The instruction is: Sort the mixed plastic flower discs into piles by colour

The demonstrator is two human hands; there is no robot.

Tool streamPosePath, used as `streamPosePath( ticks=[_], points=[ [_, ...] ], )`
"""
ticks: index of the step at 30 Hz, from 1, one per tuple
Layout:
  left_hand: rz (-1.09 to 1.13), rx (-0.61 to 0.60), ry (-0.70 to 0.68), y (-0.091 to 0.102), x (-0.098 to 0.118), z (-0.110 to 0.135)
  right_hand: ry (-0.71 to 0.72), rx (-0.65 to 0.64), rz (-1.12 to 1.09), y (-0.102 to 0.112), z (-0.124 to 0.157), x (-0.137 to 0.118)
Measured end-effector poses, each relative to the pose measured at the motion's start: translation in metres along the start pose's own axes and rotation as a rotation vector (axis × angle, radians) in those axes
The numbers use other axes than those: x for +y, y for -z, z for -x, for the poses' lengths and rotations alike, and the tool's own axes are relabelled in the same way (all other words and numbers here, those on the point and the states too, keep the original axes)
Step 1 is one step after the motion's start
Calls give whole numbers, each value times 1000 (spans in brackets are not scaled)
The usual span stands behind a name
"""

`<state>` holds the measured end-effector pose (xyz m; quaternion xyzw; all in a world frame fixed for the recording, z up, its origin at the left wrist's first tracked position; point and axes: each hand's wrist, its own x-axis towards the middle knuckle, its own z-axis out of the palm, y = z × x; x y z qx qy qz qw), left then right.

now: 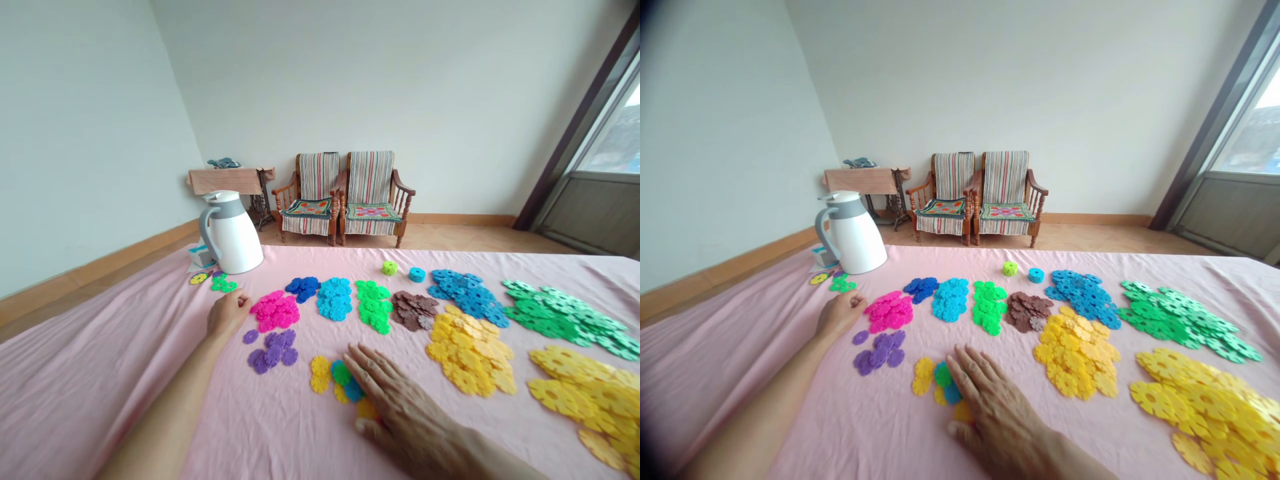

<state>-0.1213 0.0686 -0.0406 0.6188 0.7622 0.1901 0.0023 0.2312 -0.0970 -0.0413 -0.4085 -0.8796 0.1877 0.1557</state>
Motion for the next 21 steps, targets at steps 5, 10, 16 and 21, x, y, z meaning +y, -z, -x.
streamPosePath(
  ticks=[5,10,16,21],
  points=[
    [16,-7,-15,0,-2,-2,-21,-27,-35,0,-22,0],
    [24,-8,-13,-1,-2,-2,28,106,-85,-1,-39,6],
    [28,-9,-24,-1,-3,-2,-175,324,-123,28,-47,16],
    [34,-8,-17,-4,-5,-3,-189,102,-109,35,-38,22]
  ],
)
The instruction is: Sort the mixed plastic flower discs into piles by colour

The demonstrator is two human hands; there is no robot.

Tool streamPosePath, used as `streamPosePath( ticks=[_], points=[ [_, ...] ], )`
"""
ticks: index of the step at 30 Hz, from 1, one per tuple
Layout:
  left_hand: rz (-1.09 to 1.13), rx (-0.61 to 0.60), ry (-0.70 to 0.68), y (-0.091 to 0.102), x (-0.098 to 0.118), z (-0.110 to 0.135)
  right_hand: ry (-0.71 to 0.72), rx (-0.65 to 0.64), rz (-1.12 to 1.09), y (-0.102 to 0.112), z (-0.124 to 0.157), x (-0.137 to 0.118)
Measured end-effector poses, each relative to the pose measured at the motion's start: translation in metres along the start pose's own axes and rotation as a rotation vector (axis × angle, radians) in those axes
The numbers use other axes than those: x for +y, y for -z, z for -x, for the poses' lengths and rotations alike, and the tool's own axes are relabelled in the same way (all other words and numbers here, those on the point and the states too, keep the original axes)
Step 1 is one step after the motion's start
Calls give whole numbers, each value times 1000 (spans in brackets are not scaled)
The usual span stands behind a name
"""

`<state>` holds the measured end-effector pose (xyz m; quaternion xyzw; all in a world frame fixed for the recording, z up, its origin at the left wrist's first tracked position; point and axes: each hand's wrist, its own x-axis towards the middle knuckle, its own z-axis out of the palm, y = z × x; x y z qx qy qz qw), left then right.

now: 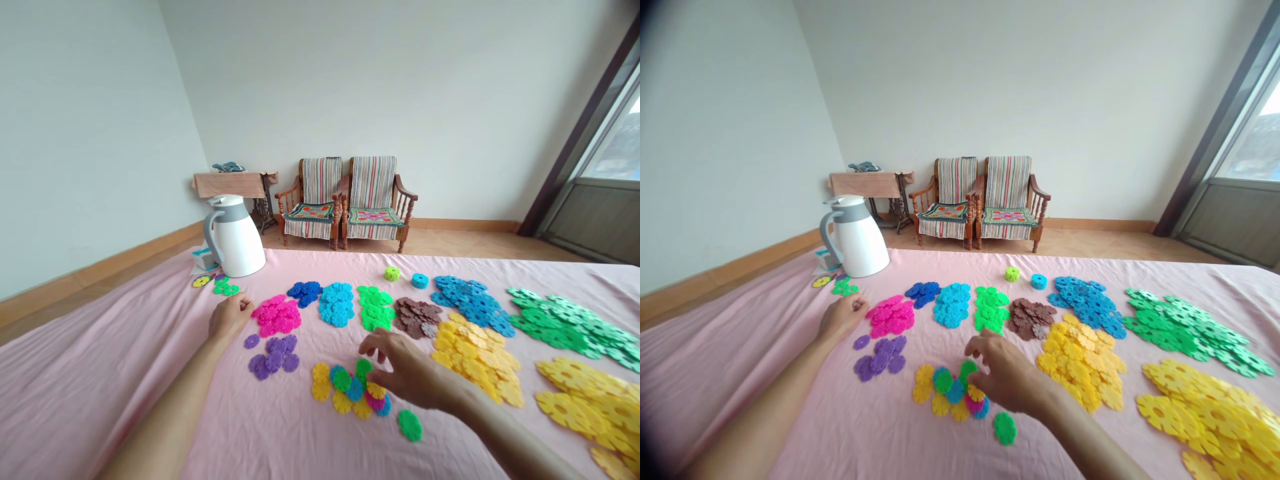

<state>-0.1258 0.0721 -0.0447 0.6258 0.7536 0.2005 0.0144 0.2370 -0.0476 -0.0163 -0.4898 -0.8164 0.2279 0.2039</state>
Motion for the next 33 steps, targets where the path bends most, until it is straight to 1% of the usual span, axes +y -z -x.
streamPosePath(
  ticks=[2,5,8,11,13,16,17,20,22,25,30,31,33],
  points=[
    [-2,1,7,-1,-1,-1,-15,-28,5,-4,1,0],
    [-7,4,14,-1,0,-1,-53,-11,2,-8,-1,-4],
    [-11,7,19,-1,1,-1,-69,6,-48,-5,-3,-6],
    [-12,7,20,-1,0,-1,-81,12,-116,1,-6,-1],
    [-10,5,19,-2,-1,-2,-116,91,-157,3,-10,8],
    [-10,3,16,-3,-2,-2,-198,281,-187,1,-20,30],
    [-10,2,15,-3,-2,-2,-220,327,-191,0,-24,38],
    [-10,1,11,-2,-1,-2,-267,397,-192,-2,-30,55],
    [-8,1,8,-2,-1,-2,-277,415,-174,-2,-29,56],
    [-8,3,8,-1,0,-2,-229,353,-133,0,-21,43],
    [-11,5,17,-1,1,-1,-64,47,-78,-3,-4,11],
    [-11,5,18,-2,1,-1,-45,7,-59,-4,-1,7],
    [-12,6,18,-2,1,-1,-32,-22,-35,-5,1,3]
  ],
)
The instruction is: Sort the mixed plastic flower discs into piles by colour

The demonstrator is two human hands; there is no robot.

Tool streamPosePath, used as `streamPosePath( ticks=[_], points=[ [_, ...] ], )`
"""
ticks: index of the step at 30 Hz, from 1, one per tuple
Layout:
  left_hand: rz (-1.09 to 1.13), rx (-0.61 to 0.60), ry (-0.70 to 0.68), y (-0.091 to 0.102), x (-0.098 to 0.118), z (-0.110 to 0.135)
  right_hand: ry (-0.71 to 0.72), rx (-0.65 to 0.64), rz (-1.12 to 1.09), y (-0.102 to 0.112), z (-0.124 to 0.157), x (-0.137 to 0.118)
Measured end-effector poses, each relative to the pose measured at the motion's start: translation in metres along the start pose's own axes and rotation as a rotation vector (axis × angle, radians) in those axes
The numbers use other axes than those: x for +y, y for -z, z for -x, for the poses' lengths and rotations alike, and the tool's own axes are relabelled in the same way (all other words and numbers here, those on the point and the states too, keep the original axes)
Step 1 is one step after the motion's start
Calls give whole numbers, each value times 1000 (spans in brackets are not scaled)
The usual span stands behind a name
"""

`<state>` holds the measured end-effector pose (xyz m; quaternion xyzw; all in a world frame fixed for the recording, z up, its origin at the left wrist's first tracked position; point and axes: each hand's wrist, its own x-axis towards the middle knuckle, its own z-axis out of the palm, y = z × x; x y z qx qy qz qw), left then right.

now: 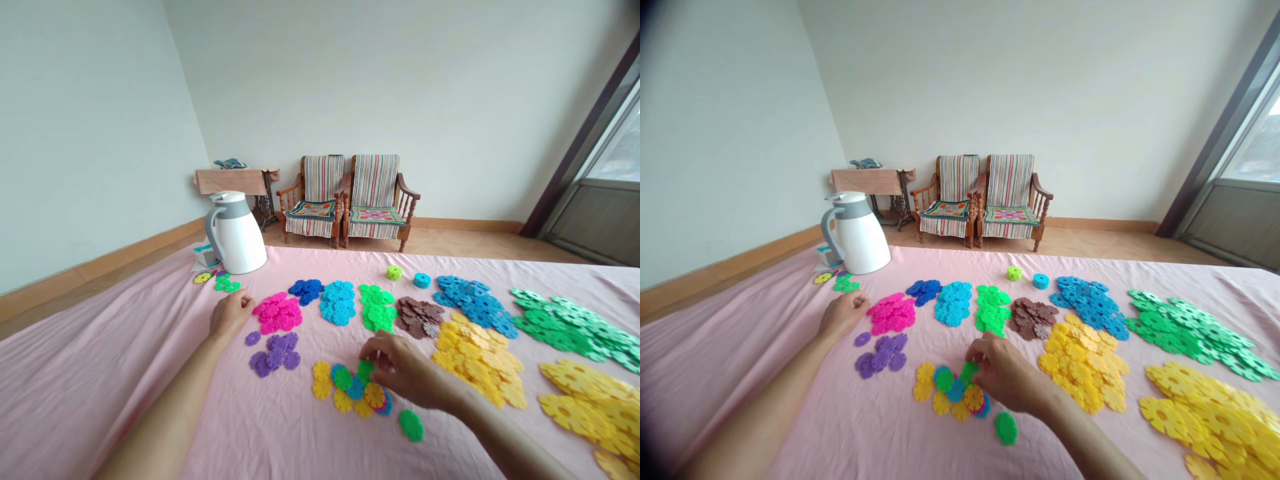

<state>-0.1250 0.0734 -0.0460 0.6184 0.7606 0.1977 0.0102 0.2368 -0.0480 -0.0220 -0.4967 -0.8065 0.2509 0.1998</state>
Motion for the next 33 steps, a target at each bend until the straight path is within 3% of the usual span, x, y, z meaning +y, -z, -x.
streamPosePath(
  ticks=[9,16,22,24,29,33],
  points=[
    [5,4,-8,-1,-2,-2,-52,-6,-97,1,-3,8],
    [5,6,-9,-1,-1,0,-194,334,-325,-5,-18,42],
    [-4,2,-8,1,0,1,-243,457,-336,-3,-21,48],
    [-5,0,-8,1,0,1,-230,418,-299,-3,-17,39],
    [-9,-1,-10,0,-1,0,-77,105,-107,-5,-5,8],
    [-9,0,-11,0,0,0,-5,-30,-70,-2,2,-6]
  ],
)
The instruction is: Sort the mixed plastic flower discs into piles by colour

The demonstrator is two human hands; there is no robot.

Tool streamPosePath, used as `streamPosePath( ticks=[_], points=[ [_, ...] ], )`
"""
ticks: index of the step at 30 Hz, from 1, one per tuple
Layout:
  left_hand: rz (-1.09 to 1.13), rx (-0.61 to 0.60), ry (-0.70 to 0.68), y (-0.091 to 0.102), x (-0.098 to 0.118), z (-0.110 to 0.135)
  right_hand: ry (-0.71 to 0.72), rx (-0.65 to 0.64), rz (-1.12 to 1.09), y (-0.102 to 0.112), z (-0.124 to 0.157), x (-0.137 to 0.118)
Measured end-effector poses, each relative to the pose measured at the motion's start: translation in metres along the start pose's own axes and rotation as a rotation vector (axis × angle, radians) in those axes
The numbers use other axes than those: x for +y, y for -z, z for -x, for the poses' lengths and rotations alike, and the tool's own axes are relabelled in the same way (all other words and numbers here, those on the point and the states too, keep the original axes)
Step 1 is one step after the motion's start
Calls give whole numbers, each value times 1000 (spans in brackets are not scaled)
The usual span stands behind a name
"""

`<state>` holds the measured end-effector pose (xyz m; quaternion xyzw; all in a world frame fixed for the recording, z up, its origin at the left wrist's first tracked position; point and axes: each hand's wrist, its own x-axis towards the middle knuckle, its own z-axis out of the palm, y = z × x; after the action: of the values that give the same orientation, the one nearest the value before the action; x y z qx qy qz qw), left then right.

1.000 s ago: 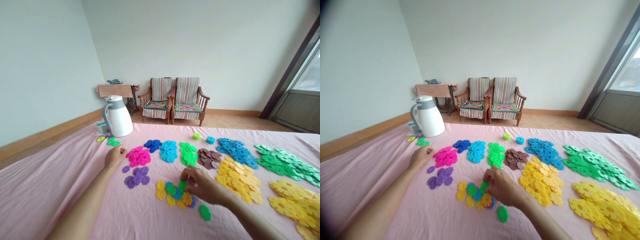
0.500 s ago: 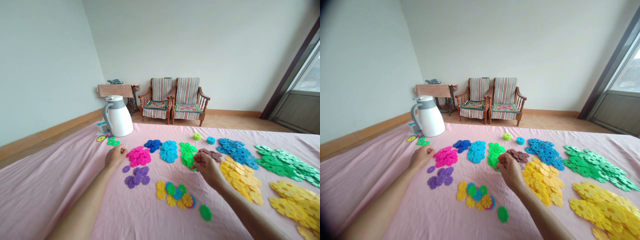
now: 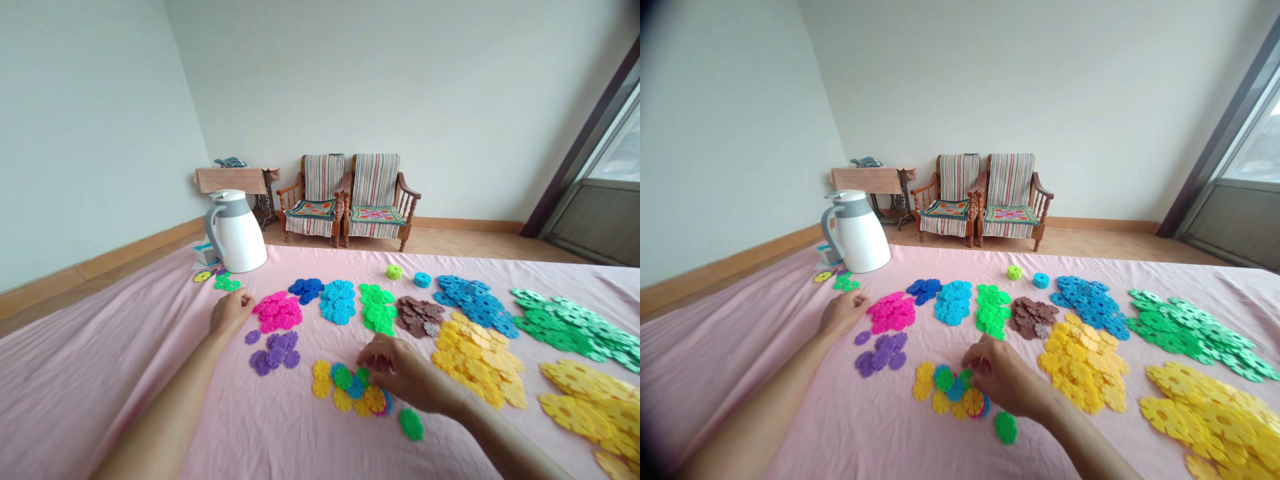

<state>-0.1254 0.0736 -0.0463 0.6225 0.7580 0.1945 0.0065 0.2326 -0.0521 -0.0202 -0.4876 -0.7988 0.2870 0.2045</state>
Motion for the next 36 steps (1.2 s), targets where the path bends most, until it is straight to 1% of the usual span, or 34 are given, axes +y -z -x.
streamPosePath(
  ticks=[6,10,13,15,17,19,21,22,23,24,25,29,31,33,36],
  points=[
    [1,-1,5,1,1,1,-2,-66,14,5,3,-6],
    [1,0,6,1,1,1,-31,-48,-15,4,4,-6],
    [2,2,5,1,1,1,-71,-28,-64,3,1,0],
    [2,3,3,1,1,1,-89,74,-65,2,-3,8],
    [3,3,2,1,1,1,-128,241,-83,1,-9,19],
    [4,2,4,1,0,0,-168,386,-162,1,-15,32],
    [6,1,3,0,0,0,-185,473,-248,4,-19,43],
    [7,1,1,0,0,0,-186,486,-267,6,-20,46],
    [7,0,0,0,-1,0,-189,470,-262,9,-19,47],
    [8,1,0,0,-1,-1,-191,424,-238,13,-17,46],
    [7,2,0,0,-1,-1,-187,349,-204,17,-14,43],
    [6,3,5,-1,-1,0,-108,-81,1,33,8,19],
    [6,2,7,-1,-1,0,-103,-232,96,38,19,9],
    [7,1,10,-1,-1,0,-129,-310,175,39,26,2],
    [5,-1,12,0,0,0,-128,-339,239,34,31,-1]
  ],
)
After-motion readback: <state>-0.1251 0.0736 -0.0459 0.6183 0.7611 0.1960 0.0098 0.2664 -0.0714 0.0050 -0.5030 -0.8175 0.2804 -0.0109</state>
